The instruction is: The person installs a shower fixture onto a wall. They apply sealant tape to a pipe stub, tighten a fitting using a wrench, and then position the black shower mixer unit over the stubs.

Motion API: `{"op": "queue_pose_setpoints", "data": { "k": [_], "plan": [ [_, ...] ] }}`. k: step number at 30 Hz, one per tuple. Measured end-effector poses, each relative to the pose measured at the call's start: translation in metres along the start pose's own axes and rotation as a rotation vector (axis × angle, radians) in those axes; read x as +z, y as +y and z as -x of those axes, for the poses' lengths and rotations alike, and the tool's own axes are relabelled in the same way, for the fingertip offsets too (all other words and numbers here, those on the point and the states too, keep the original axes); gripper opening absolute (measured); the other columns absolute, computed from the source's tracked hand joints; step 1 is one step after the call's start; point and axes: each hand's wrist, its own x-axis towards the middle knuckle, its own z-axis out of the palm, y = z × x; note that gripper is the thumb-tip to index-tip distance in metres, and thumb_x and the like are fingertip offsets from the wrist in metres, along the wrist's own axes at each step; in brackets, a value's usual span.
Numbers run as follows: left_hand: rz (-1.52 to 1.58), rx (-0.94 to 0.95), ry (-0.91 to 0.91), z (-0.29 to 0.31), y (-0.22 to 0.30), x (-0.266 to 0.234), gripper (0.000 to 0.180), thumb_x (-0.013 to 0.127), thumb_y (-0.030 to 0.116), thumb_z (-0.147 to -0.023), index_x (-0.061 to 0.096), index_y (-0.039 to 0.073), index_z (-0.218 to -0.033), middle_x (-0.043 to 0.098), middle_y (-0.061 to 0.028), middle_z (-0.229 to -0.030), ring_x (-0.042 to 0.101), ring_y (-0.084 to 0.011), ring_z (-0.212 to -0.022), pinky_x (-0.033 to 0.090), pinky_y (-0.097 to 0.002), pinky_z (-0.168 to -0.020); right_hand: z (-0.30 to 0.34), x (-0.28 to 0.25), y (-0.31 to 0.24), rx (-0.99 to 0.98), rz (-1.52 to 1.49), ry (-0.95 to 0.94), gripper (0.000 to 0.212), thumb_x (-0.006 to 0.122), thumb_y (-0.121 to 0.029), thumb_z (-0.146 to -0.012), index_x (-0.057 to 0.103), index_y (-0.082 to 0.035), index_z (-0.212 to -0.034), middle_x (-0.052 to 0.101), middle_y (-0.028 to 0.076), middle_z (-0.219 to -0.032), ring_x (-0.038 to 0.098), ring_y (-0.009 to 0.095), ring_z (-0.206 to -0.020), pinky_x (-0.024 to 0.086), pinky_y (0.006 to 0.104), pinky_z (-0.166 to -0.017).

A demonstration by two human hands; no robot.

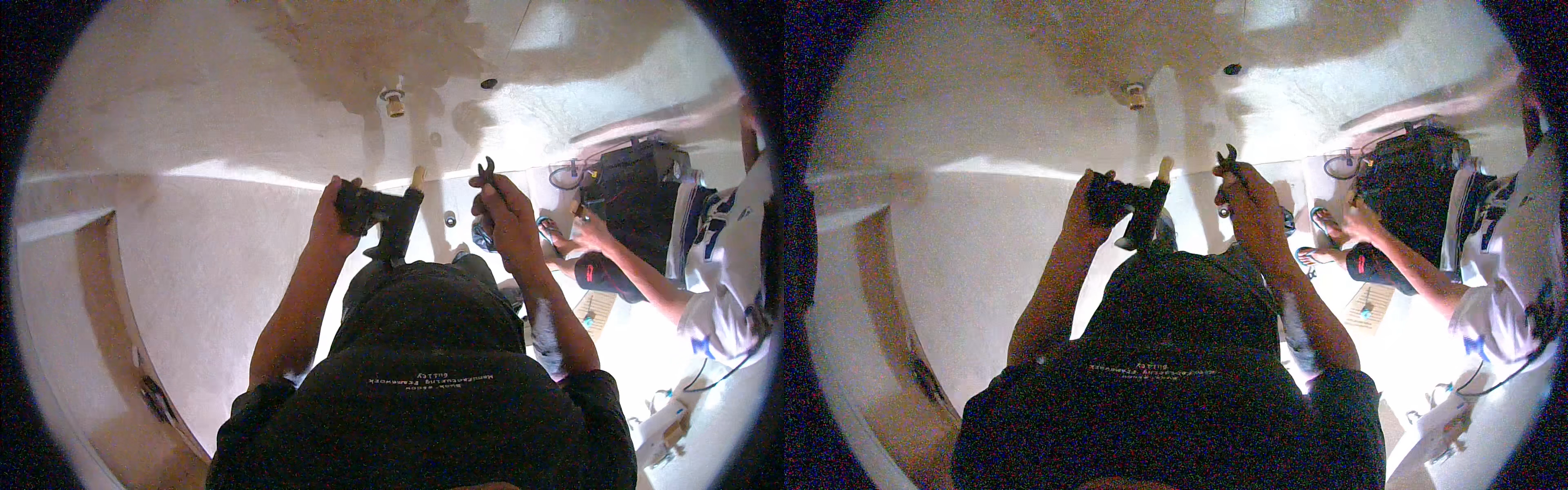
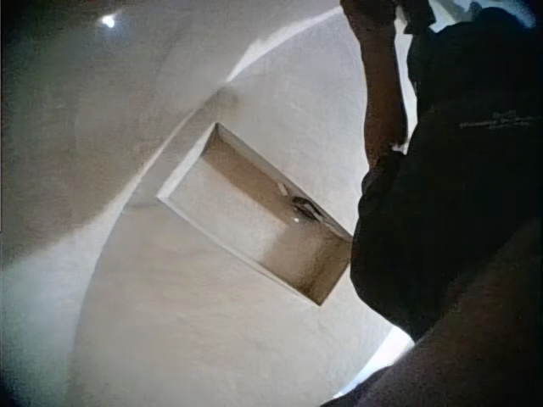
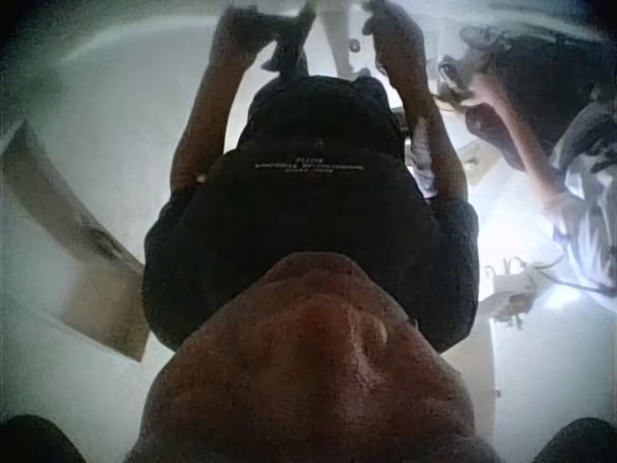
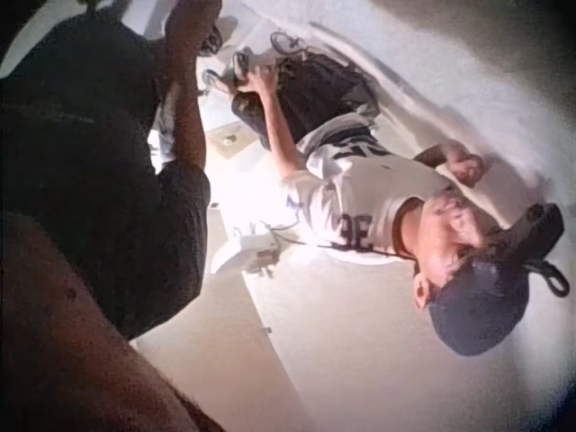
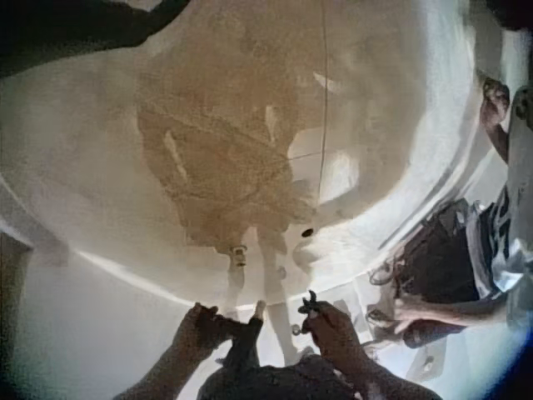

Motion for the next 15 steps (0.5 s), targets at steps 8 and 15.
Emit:
{"op": "queue_pose_setpoints", "data": {
  "k": [8, 15],
  "plan": [
    [-0.327, -0.22, -0.103, -0.05, 0.076, -0.057, 0.053, 0.06, 0.051, -0.095, 0.06, 0.003, -0.118, 0.068, -0.0153, -0.096, 0.069, -0.0338, -0.093, 0.058, -0.0498, -0.08, -0.057, 0.103, -0.004, 0.054, -0.276, -0.038, 0.029, 0.047, -0.027, -0.105, 0.06, -0.002, -0.113, 0.055, 0.001, -0.069, 0.048, 0.01, -0.058, 0.041, 0.0276, -0.054],
    [-0.432, -0.404, -0.115, -0.07, 0.097, -0.091, 0.052, 0.058, 0.049, -0.097, 0.059, 0.001, -0.117, 0.068, -0.0164, -0.09, 0.071, -0.0326, -0.086, 0.059, -0.0481, -0.08, -0.092, 0.18, -0.005, -0.122, -0.628, 0.058, 0.026, 0.042, -0.027, -0.108, 0.055, -0.003, -0.108, 0.058, 0.005, -0.078, 0.053, 0.014, -0.07, 0.045, 0.03, -0.068]
  ]
}}
